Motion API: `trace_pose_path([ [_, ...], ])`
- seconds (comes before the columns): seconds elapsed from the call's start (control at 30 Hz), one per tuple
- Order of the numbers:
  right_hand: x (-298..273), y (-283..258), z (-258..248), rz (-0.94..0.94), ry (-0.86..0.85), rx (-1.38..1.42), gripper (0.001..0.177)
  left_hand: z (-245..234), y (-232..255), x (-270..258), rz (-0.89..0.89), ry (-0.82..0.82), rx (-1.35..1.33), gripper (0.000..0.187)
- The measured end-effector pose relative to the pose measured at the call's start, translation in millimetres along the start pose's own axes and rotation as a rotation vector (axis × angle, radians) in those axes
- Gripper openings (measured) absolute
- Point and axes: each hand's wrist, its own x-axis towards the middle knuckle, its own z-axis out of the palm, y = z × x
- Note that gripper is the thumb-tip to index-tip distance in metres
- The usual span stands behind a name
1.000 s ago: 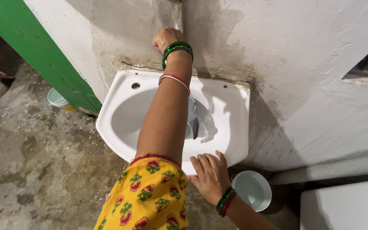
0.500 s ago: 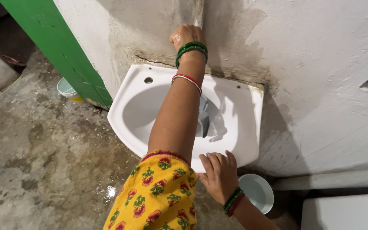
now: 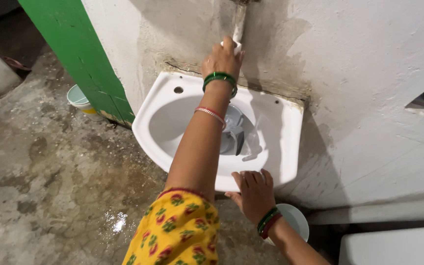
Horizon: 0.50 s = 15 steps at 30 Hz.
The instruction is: The person cleans a sink and faucet using a cloth and soapy water, then rinses them by pouring water from a mug and filling the mug from the faucet.
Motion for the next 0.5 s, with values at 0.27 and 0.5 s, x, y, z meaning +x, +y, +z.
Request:
trace_pose_path([
  [0.27, 3.7, 2.4, 0.3, 0.033, -0.103, -0.061, 0.052, -43.3, -21.8, -55.5, 0.096, -0.258, 0.147, 0.074],
  [0.5, 2.9, 9.9, 9.6, 0.074, -0.163, -0.025, 0.051, -50.8, -100.1, -180.5, -0.042, -0.717, 0.349, 0.070],
])
